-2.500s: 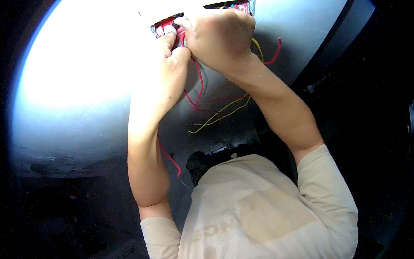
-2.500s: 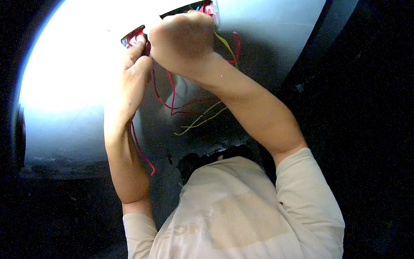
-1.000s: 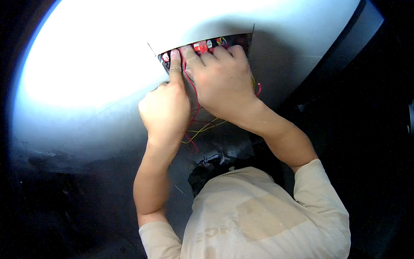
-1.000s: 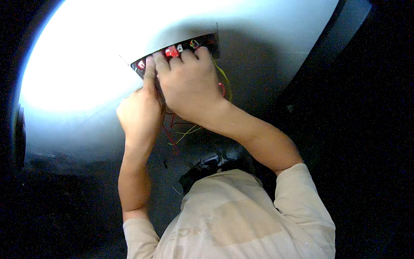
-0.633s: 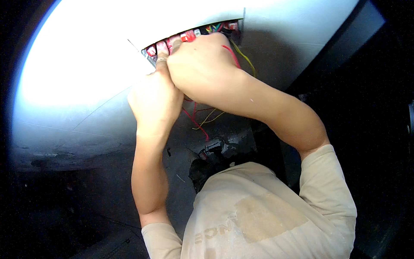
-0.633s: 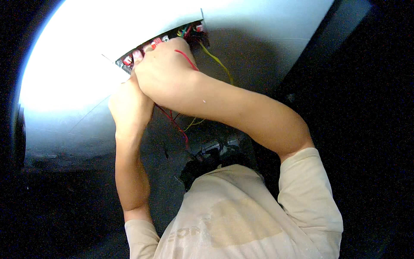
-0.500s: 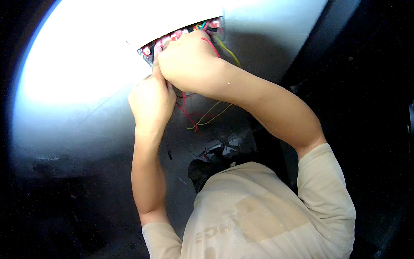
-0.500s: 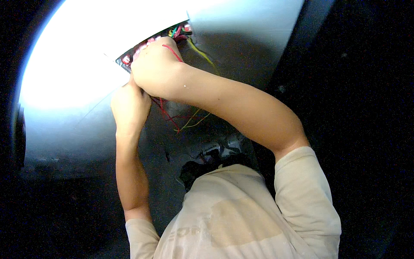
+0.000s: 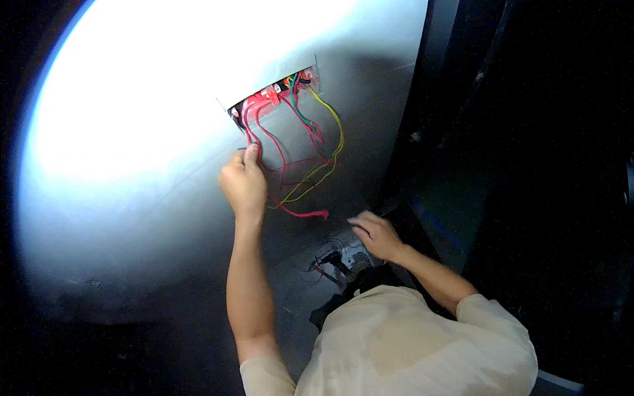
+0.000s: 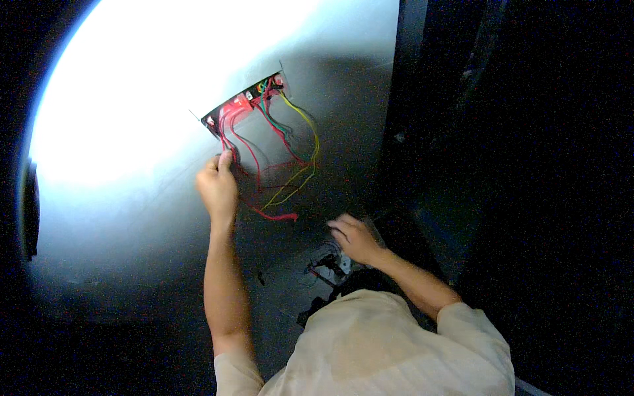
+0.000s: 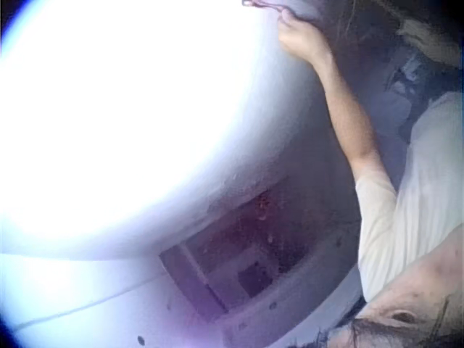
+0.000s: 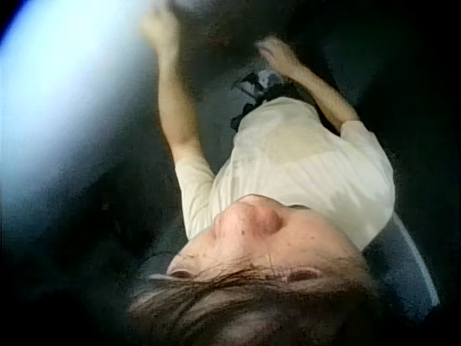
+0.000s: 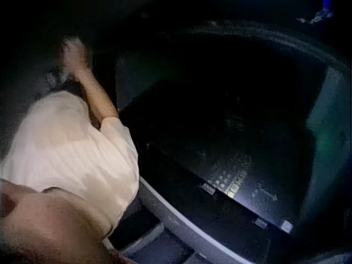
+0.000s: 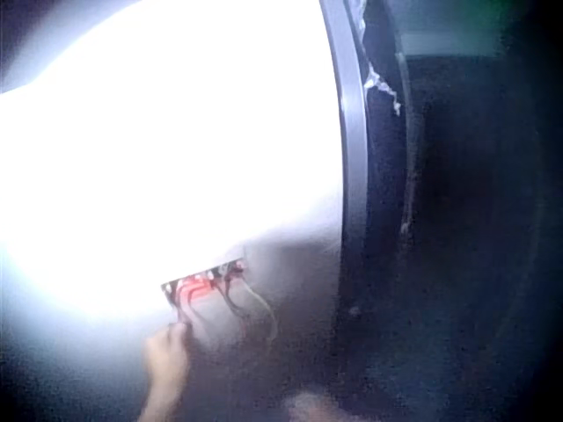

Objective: The person works on an electrical junction box mounted on a wall, stripping wire ends with pliers and twisting connections. They wrap the wire joints with black electrical tape and organize the wires inside the box. The person uses pliers to cut and strip wires and applies tape to insulate the connections.

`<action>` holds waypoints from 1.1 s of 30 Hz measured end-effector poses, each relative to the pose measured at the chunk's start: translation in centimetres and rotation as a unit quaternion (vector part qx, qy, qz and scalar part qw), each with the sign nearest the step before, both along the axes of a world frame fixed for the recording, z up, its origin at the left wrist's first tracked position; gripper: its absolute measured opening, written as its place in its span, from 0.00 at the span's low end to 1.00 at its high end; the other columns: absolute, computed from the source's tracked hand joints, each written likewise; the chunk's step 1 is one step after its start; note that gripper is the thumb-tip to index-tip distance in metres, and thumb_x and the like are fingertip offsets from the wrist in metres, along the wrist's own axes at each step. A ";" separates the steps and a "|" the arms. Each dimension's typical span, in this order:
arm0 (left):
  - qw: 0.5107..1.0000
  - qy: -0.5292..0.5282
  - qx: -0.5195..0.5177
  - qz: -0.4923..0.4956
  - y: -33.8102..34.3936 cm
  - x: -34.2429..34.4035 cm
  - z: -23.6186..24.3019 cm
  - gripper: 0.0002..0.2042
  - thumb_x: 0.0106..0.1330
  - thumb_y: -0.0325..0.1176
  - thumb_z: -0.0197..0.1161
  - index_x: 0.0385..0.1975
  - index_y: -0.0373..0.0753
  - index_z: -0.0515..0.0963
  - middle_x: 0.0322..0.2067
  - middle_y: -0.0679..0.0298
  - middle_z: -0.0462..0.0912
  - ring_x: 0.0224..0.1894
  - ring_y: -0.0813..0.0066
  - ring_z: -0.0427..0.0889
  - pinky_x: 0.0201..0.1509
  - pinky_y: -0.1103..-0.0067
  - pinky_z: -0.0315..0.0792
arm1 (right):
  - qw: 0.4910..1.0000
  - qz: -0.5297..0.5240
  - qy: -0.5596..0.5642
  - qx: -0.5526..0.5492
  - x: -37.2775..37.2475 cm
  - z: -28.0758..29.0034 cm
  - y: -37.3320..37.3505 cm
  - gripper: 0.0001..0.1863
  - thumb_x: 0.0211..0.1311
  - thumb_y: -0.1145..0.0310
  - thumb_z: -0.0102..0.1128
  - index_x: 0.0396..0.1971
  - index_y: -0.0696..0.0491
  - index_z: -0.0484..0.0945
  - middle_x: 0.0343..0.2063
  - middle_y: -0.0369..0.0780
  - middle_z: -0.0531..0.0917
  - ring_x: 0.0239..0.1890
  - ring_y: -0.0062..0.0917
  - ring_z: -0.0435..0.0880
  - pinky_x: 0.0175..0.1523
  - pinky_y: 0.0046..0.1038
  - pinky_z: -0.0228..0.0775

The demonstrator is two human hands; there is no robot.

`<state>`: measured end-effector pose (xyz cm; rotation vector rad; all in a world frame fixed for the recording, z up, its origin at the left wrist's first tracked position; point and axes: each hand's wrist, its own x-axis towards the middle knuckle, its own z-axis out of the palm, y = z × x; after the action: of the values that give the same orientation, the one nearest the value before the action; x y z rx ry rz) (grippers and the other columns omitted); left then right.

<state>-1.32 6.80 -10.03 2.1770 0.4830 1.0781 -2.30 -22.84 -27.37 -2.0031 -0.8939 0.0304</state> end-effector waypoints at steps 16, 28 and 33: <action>0.990 0.093 0.022 0.106 -4.8 -15.5 -8.7 0.10 0.68 0.24 0.70 0.47 0.30 0.82 0.41 0.64 0.80 0.39 0.77 0.76 0.47 0.77 0.73 | 0.901 0.112 0.389 -0.159 -4.0 -34.2 -23.4 0.19 0.73 0.68 0.55 0.59 0.56 0.83 0.56 0.49 0.87 0.58 0.41 0.85 0.65 0.39 0.73; 0.953 0.229 -0.126 0.152 -9.5 -17.2 -13.2 0.04 0.72 0.27 0.68 0.38 0.31 0.84 0.33 0.71 0.80 0.34 0.84 0.73 0.39 0.82 0.70 | 0.957 0.116 0.226 -0.139 5.3 -29.0 -19.0 0.21 0.57 0.83 0.62 0.51 0.53 0.79 0.42 0.44 0.82 0.51 0.45 0.78 0.54 0.42 0.73; 0.944 0.290 -0.125 0.096 -11.1 -15.6 -13.1 0.04 0.70 0.26 0.68 0.37 0.31 0.84 0.35 0.64 0.83 0.35 0.76 0.79 0.41 0.78 0.73 | 0.947 0.140 0.289 0.012 8.5 -23.6 -18.8 0.16 0.59 0.76 0.73 0.48 0.56 0.84 0.33 0.42 0.80 0.41 0.37 0.81 0.48 0.36 0.71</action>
<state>-16.97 -4.33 -23.10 2.2212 1.0518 0.4104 6.24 -41.62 -50.94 -1.6831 -0.7720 0.7270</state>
